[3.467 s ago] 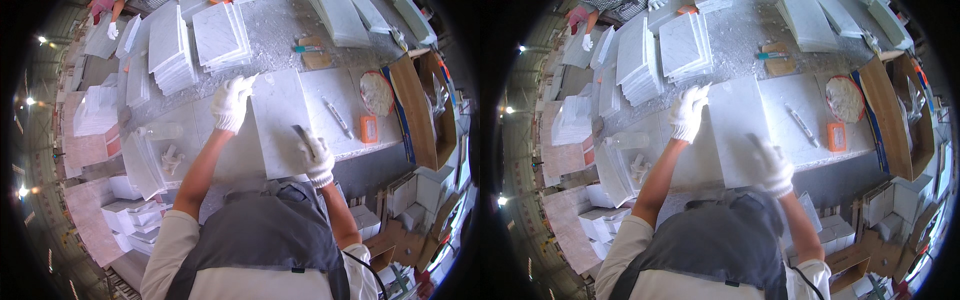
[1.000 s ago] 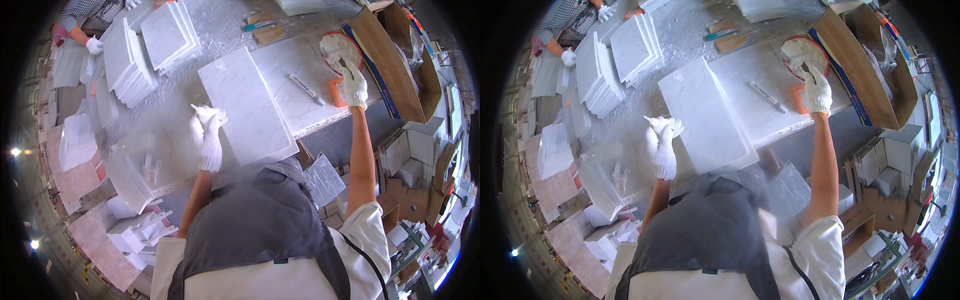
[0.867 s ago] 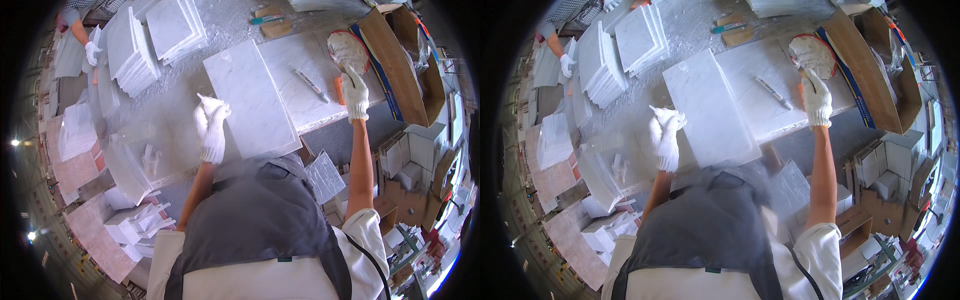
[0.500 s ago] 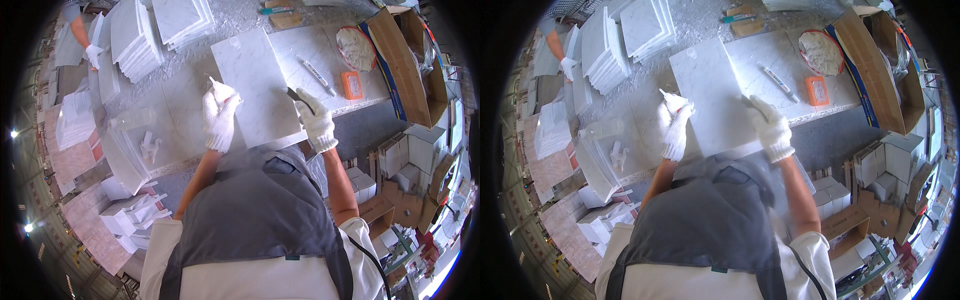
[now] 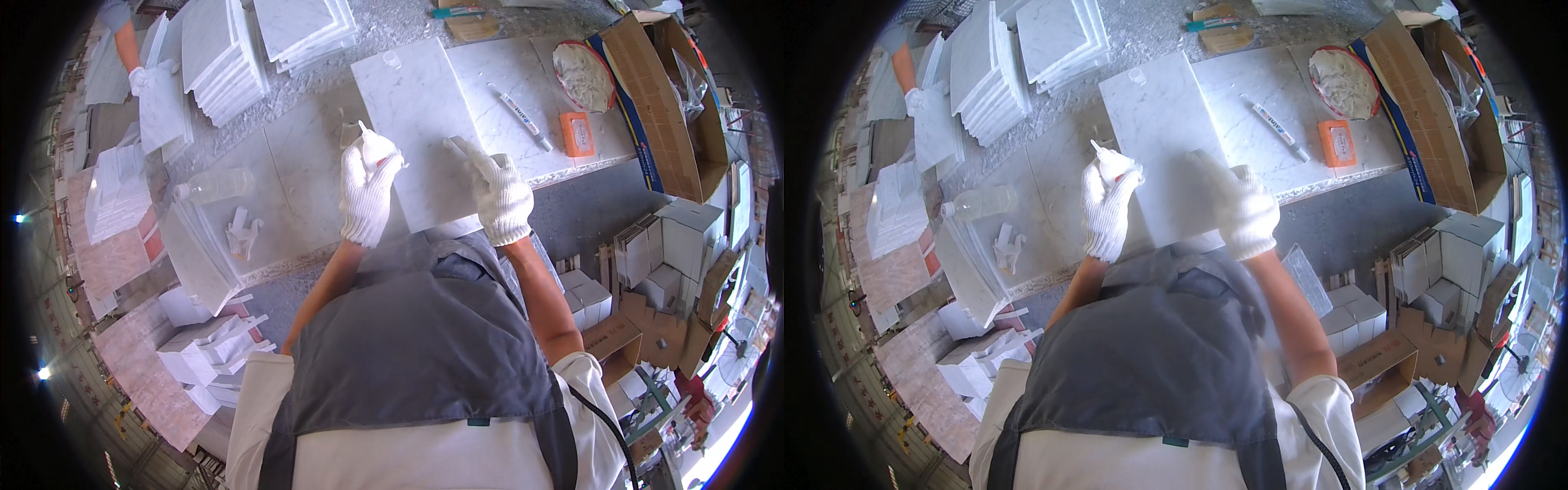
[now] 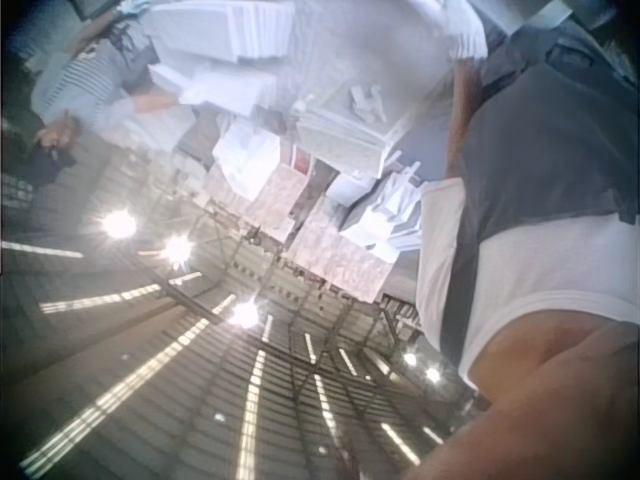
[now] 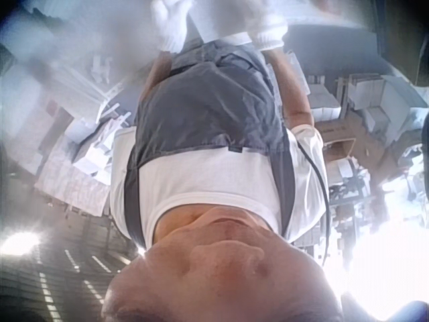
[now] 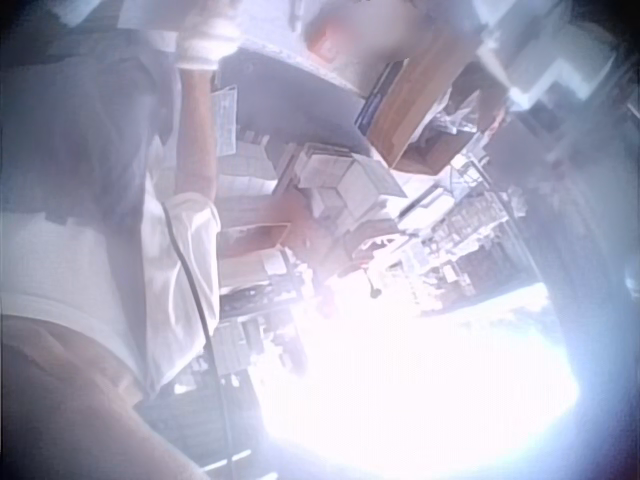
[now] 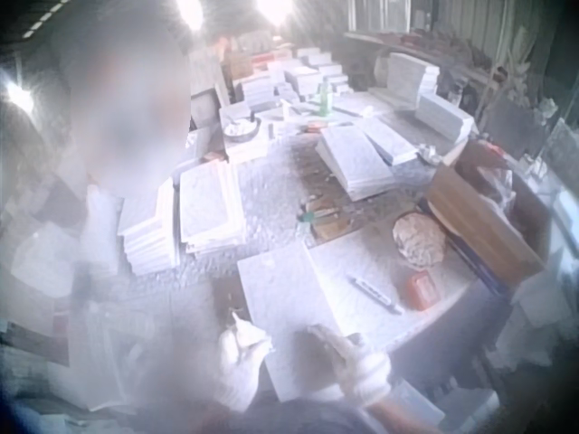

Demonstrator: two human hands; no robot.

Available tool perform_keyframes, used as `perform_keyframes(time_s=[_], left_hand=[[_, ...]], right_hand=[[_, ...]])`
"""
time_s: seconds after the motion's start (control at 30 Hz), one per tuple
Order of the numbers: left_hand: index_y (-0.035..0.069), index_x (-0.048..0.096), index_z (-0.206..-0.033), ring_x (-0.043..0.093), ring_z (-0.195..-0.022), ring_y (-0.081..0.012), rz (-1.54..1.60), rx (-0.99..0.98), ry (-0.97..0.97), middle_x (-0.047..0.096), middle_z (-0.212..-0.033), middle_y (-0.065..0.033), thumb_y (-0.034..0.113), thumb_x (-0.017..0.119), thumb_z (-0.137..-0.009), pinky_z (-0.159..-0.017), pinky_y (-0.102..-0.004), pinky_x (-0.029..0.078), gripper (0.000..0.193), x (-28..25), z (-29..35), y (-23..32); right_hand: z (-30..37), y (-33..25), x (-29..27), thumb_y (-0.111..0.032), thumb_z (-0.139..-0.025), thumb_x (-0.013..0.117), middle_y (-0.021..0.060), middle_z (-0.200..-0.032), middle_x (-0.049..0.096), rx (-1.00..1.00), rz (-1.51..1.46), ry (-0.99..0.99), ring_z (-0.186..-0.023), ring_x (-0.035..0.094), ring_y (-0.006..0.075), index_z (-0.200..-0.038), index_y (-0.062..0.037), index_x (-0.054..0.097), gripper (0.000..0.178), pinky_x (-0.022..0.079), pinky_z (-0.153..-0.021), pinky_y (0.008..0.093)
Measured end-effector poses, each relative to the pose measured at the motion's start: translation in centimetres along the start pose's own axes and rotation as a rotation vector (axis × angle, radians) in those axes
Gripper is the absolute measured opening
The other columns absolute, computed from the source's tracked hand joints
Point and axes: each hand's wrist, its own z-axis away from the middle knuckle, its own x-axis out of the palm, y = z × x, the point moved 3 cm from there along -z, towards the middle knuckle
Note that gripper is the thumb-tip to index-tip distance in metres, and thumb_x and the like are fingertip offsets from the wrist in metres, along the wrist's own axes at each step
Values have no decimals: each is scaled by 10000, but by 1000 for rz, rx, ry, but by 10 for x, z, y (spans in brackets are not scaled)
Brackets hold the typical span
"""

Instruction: The person applies adhesive from a tube onto a white tile using a putty knife to spread it evenly. The person then wipes the tile surface with a cloth and repeats the process on another tile.

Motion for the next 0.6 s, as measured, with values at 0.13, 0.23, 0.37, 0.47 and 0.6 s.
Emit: perform_keyframes(time_s=[0.13, 0.23, 0.37, 0.47, 0.6], left_hand=[[9, 602, -1034, 637, -887, -144, 31, -28, 71, 630, -981, -64, -53, 668, -917, -830, -314, 563, 147, 0, 4, -2], [10, 595, -1053, 636, -897, -144, 19, -25, 47, 629, -996, -66, -54, 671, -920, -833, -315, 563, 167, 0, 4, -3], [11, 584, -1086, 634, -902, -143, 12, 0, 13, 631, -1014, -70, -57, 676, -921, -833, -317, 563, 200, -1, 0, -6], [-10, 599, -1080, 652, -883, -157, 25, 1, 10, 661, -989, -93, -74, 674, -909, -832, -318, 559, 197, -2, -1, -10], [9, 583, -1097, 639, -911, -150, -20, -14, 19, 634, -1018, -74, -65, 681, -918, -830, -318, 569, 217, -4, -1, -12]], right_hand=[[4, 4, -9, -232, -957, 713, 135, -949, 710, -5, -65, 41, -830, 707, 322, -1297, -179, 723, 345, 554, -741, 397], [8, 3, -11, -295, -970, 704, 193, -987, 713, -54, -211, -72, -878, 709, 372, -1308, -150, 711, 368, 551, -786, 430], [9, 2, -2, -201, -971, 633, 193, -993, 721, 26, -141, -140, -884, 709, 374, -1351, -203, 676, 382, 565, -774, 443], [5, 0, 5, -260, -979, 649, 197, -955, 714, 8, -36, -112, -857, 707, 377, -1328, -208, 690, 355, 566, -762, 454], [-1, 1, 8, -299, -982, 649, 204, -926, 707, -3, 1, -68, -849, 705, 380, -1313, -202, 696, 349, 569, -755, 465]])
